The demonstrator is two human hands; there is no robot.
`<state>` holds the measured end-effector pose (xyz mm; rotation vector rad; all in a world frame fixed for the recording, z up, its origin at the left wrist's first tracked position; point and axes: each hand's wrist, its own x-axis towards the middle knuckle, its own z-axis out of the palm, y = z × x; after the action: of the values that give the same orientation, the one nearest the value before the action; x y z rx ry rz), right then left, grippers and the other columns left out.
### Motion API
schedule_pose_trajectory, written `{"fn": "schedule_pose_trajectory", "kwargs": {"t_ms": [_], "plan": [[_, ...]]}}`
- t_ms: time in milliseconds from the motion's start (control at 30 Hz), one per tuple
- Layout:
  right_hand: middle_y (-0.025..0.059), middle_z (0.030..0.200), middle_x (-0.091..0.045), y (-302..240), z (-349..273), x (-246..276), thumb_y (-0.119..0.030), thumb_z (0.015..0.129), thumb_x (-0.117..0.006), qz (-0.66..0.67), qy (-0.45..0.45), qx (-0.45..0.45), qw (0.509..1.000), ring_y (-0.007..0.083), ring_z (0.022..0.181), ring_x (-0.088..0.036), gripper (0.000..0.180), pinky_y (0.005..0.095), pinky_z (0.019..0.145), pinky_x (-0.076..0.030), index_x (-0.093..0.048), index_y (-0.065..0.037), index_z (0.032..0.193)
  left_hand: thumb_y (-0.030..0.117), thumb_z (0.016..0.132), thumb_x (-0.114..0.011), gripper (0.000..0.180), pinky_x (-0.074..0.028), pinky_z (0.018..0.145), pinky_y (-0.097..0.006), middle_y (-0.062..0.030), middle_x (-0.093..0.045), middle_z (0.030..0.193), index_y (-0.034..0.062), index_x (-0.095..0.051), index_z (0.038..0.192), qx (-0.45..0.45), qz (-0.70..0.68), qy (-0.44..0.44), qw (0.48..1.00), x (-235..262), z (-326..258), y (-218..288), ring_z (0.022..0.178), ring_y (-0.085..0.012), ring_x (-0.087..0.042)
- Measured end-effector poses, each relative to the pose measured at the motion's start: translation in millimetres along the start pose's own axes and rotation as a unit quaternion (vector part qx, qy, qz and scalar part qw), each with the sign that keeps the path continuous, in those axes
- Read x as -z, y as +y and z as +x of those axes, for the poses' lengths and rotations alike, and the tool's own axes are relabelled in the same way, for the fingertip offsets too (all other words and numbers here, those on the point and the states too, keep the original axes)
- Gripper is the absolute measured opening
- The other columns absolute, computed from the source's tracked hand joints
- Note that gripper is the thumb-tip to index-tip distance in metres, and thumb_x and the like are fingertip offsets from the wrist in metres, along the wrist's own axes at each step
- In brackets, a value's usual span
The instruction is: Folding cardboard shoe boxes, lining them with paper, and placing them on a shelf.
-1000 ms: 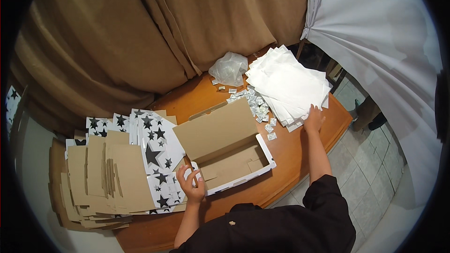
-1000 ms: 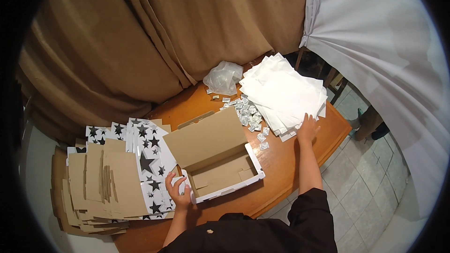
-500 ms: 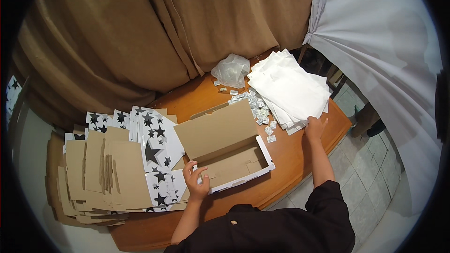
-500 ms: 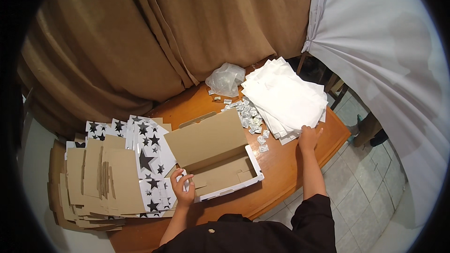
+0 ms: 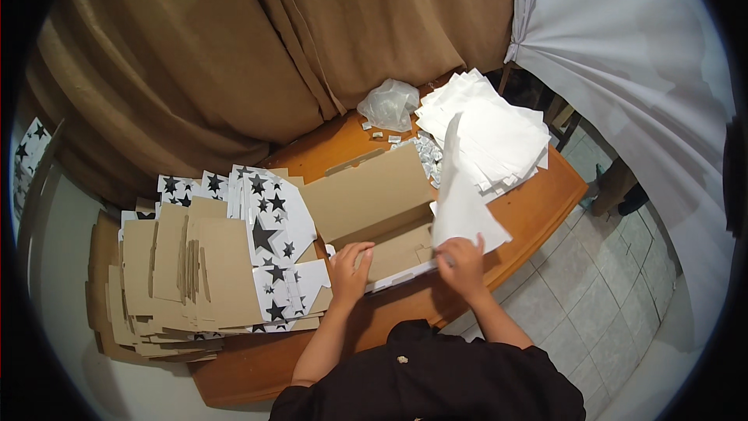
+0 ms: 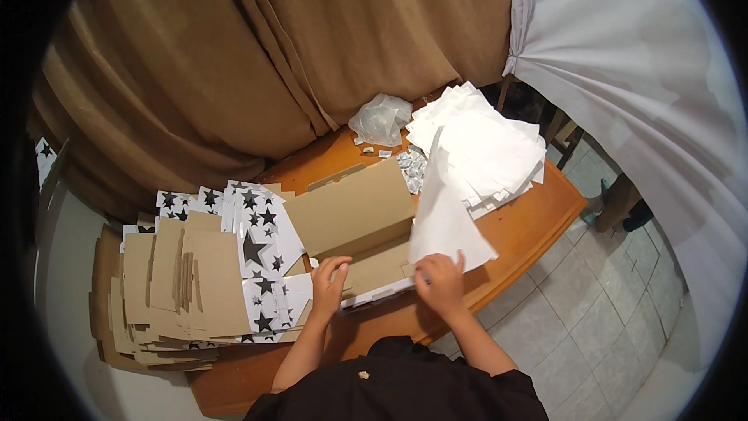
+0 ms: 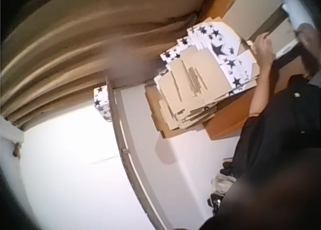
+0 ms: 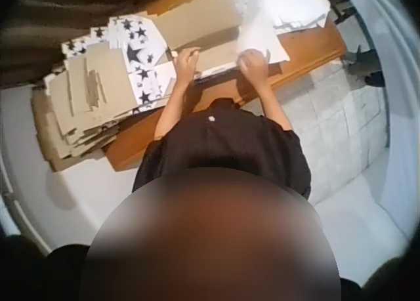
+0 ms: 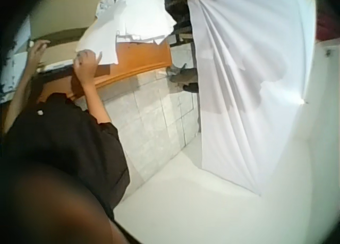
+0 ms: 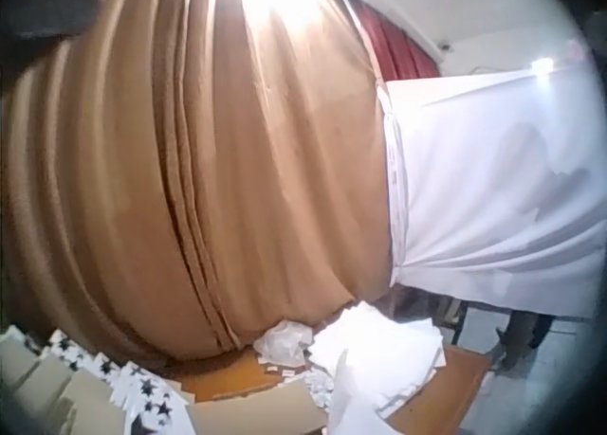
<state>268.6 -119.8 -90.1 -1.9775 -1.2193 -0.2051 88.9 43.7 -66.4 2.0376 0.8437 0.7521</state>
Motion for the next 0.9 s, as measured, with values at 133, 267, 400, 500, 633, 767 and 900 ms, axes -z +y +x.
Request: {"fn": "schedule_pose_trajectory", "kwargs": {"t_ms": [133, 267, 400, 500, 633, 767, 900], "plan": [[-0.0005, 0.094, -0.062, -25.4, -17.3, -9.7, -0.014, 0.072, -0.064, 0.053, -0.083, 0.088, 0.991, 0.0191, 0.096, -0.058, 0.012, 0.0591, 0.100, -0.023, -0.061, -0.014, 0.084, 0.051, 0.082, -0.057, 0.042, -0.002, 0.097, -0.066, -0.0089, -0.048, 0.128, 0.0122, -0.071, 0.090, 0.053, 0.149, -0.116, 0.981, -6.8, -1.3, 13.1, 0.126, -0.0246, -0.034], [-0.0003, 0.096, -0.061, -32.7, -25.1, -16.2, -0.016, 0.075, -0.064, 0.094, -0.198, 0.151, 0.964, 0.0181, 0.101, -0.057, 0.014, 0.0605, 0.099, -0.025, -0.061, -0.014, 0.088, 0.049, 0.077, -0.063, 0.037, -0.004, 0.099, -0.065, -0.0082, -0.050, 0.126, 0.0137, -0.071, 0.087, 0.063, 0.193, -0.115, 0.972, -9.9, -11.1, 1.2, 0.126, -0.0262, -0.034], [0.0029, 0.103, -0.060, -53.7, -27.0, -8.6, -0.026, 0.081, -0.062, 0.129, -0.243, 0.163, 0.947, 0.0195, 0.104, -0.055, 0.024, 0.0614, 0.098, -0.026, -0.061, -0.014, 0.102, 0.032, 0.073, -0.068, 0.020, -0.006, 0.097, -0.067, -0.0070, -0.050, 0.125, 0.0129, -0.071, 0.073, 0.081, 0.199, -0.045, 0.976, -2.0, -24.2, -12.9, 0.125, -0.0269, -0.034], [0.0050, 0.108, -0.059, -61.8, -25.1, -2.5, -0.033, 0.085, -0.058, 0.119, -0.228, 0.137, 0.957, 0.0211, 0.106, -0.054, 0.034, 0.0614, 0.098, -0.025, -0.058, -0.013, 0.112, 0.031, 0.072, -0.069, 0.018, -0.006, 0.096, -0.068, -0.0069, -0.050, 0.125, 0.0134, -0.071, 0.070, 0.095, 0.240, -0.005, 0.966, 6.4, -35.4, -19.7, 0.125, -0.0267, -0.034], [0.0069, 0.116, -0.055, -51.4, -20.8, 0.4, -0.032, 0.087, -0.055, 0.033, -0.202, 0.061, 0.977, 0.0238, 0.114, -0.049, 0.037, 0.0622, 0.098, -0.024, -0.054, -0.012, 0.118, 0.031, 0.071, -0.069, 0.018, -0.003, 0.096, -0.068, -0.0072, -0.050, 0.126, 0.0133, -0.071, 0.067, 0.132, 0.225, 0.034, 0.965, 15.5, -50.8, -27.9, 0.128, -0.0297, -0.030], [0.0098, 0.125, -0.051, -31.6, -18.8, -6.5, -0.038, 0.088, -0.050, -0.063, -0.251, 0.040, 0.965, 0.0290, 0.122, -0.043, 0.041, 0.0648, 0.100, -0.019, -0.053, -0.012, 0.120, 0.031, 0.071, -0.069, 0.019, -0.002, 0.095, -0.069, -0.0070, -0.050, 0.127, 0.0131, -0.070, 0.065, 0.147, 0.220, 0.054, 0.963, 16.0, -62.7, -33.6, 0.128, -0.0317, -0.029], [0.0111, 0.130, -0.049, -23.5, -6.7, -18.3, -0.041, 0.089, -0.048, -0.090, -0.267, 0.051, 0.958, 0.0300, 0.126, -0.039, 0.044, 0.0658, 0.102, -0.016, -0.052, -0.013, 0.123, 0.030, 0.071, -0.069, 0.019, -0.003, 0.095, -0.069, -0.0103, -0.048, 0.127, 0.0114, -0.068, 0.069, 0.139, 0.245, 0.063, 0.958, 12.6, -69.6, -28.4, 0.128, -0.0326, -0.028]]}}
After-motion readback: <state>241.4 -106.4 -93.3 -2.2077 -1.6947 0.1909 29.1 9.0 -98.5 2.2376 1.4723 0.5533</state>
